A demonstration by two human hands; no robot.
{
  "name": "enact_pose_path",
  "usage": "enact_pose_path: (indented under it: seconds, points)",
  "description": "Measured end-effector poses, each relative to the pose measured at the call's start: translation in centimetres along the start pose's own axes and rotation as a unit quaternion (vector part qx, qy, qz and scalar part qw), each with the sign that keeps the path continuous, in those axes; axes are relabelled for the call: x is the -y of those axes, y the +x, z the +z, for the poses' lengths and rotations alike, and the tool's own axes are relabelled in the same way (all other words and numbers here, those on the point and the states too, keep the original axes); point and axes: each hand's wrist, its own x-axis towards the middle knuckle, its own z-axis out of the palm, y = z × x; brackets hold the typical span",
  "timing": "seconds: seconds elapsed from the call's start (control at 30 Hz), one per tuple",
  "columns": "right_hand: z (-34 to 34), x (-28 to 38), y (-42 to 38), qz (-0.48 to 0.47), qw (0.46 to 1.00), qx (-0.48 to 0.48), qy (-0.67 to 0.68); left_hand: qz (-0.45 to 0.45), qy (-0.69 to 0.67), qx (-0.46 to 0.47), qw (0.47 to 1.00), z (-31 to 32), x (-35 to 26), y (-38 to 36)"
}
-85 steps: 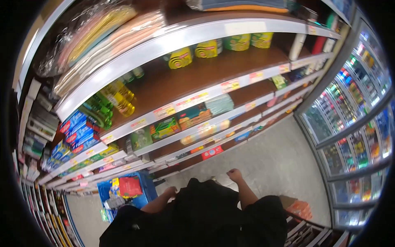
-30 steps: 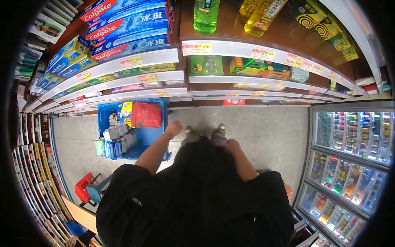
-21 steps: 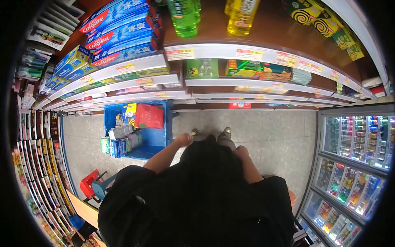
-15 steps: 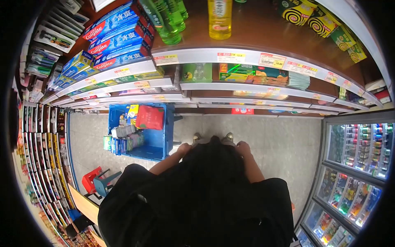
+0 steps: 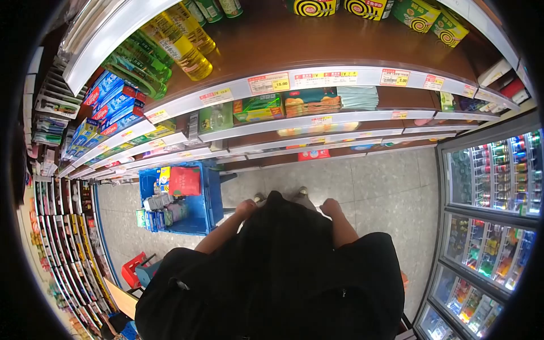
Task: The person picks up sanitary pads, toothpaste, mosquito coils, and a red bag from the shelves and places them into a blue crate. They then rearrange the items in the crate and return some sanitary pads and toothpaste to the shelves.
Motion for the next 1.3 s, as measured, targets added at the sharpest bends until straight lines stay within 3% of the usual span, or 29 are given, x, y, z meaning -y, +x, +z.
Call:
enact_pose_path:
  seconds: [0.23,0.33,0.43,0.53,0.63,0.67,0.77,0.87,0.97,1.17,1.23,1.3]
  points:
    - [4.0,-5.2,-0.7,-0.072,0.989,0.06,-0.118,-0.06,0.044,0.051,0.996,-0.8,-3.4,-2.6]
    - [3.9,-4.6,-1.8,-0.045,0.995,0.063,-0.064,-0.08,0.05,0.088,0.992,-0.9,-3.3,-2.7]
    - [2.9,-3.4,-2.7,-0.018,0.999,0.05,-0.013,0.027,0.106,0.116,0.987,0.0,-2.4,-2.6]
    - [2.0,-2.5,-2.4,-0.002,0.999,0.037,-0.008,0.066,0.187,0.144,0.969,1.1,-3.3,-1.9]
    - [1.3,-1.3,-1.8,-0.017,1.0,0.005,-0.016,0.0,0.044,0.082,0.996,2.1,-4.3,-1.8]
    - [1.2,-1.2,-1.8,-0.056,0.998,-0.019,-0.025,0.001,0.027,0.081,0.996,2.3,-4.4,-1.8]
    - [1.2,0.1,-1.3,-0.051,0.997,-0.031,-0.043,0.049,-0.001,0.072,0.996,1.3,-4.1,-3.2]
    - [2.1,1.9,-1.4,-0.063,0.996,-0.022,-0.057,0.063,0.01,0.046,0.997,1.1,-0.4,-3.8]
    - [3.4,5.4,-3.2,-0.06,0.996,-0.003,-0.066,0.005,-0.026,0.044,0.999,-0.8,3.6,-6.2]
    - [11.0,13.1,-7.3,-0.079,0.995,0.027,-0.053,0.01,-0.052,0.135,0.989,0.9,18.6,-11.5]
    - [13.5,16.1,-9.3,-0.076,0.994,0.06,-0.05,-0.015,-0.079,0.075,0.994,2.7,23.8,-14.8]
    - [16.9,18.1,-10.2,-0.093,0.989,0.057,-0.095,-0.048,-0.077,0.097,0.991,5.6,29.9,-16.6]
